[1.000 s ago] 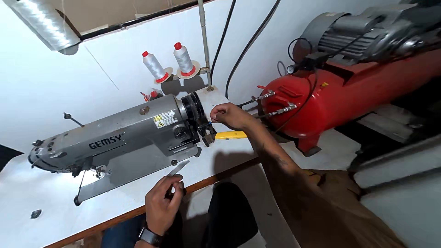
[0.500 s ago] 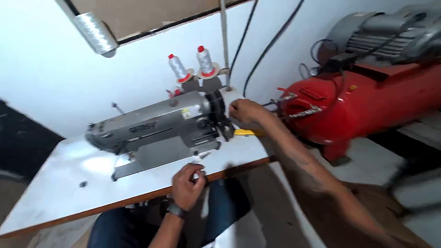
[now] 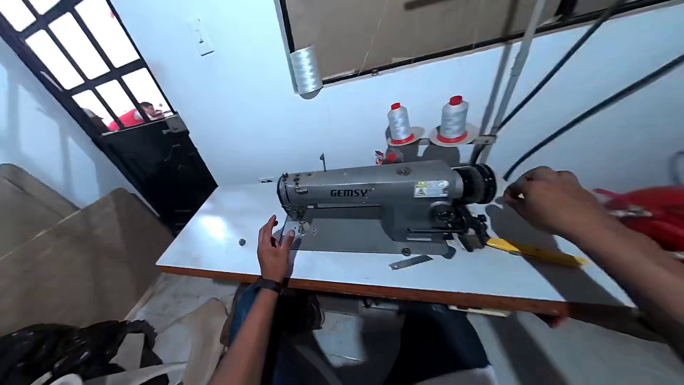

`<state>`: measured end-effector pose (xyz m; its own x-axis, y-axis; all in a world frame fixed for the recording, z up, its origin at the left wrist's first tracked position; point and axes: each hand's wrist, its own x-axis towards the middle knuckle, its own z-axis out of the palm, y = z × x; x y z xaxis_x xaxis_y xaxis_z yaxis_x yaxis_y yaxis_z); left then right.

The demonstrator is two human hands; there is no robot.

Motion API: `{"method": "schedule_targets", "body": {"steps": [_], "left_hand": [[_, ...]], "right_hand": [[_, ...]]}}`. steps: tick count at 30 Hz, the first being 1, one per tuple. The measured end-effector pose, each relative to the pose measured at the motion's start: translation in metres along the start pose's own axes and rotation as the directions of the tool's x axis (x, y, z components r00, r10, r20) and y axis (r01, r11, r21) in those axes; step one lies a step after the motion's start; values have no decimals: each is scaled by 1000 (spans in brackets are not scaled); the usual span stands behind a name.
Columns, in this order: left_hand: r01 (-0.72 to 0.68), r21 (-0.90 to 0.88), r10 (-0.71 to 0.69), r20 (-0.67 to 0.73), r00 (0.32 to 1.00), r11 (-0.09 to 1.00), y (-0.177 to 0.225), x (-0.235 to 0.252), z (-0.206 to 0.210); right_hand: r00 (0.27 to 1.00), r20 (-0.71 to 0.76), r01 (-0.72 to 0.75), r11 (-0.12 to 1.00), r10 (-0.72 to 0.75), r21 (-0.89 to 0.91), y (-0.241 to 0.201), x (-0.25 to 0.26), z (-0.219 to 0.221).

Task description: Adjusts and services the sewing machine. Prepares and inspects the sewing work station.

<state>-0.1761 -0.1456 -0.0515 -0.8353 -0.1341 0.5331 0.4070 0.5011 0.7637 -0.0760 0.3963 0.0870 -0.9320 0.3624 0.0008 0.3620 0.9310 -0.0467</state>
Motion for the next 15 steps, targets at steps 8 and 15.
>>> {"method": "schedule_targets", "body": {"steps": [8, 15], "left_hand": [[-13, -161, 8, -37, 999, 987, -15, -8, -7], [-5, -215, -14, -89, 996, 977, -12, -12, -1]], "right_hand": [[989, -148, 28, 951, 19, 308, 17, 8, 8], [987, -93, -10, 640, 127, 768, -3, 20, 21]]}}
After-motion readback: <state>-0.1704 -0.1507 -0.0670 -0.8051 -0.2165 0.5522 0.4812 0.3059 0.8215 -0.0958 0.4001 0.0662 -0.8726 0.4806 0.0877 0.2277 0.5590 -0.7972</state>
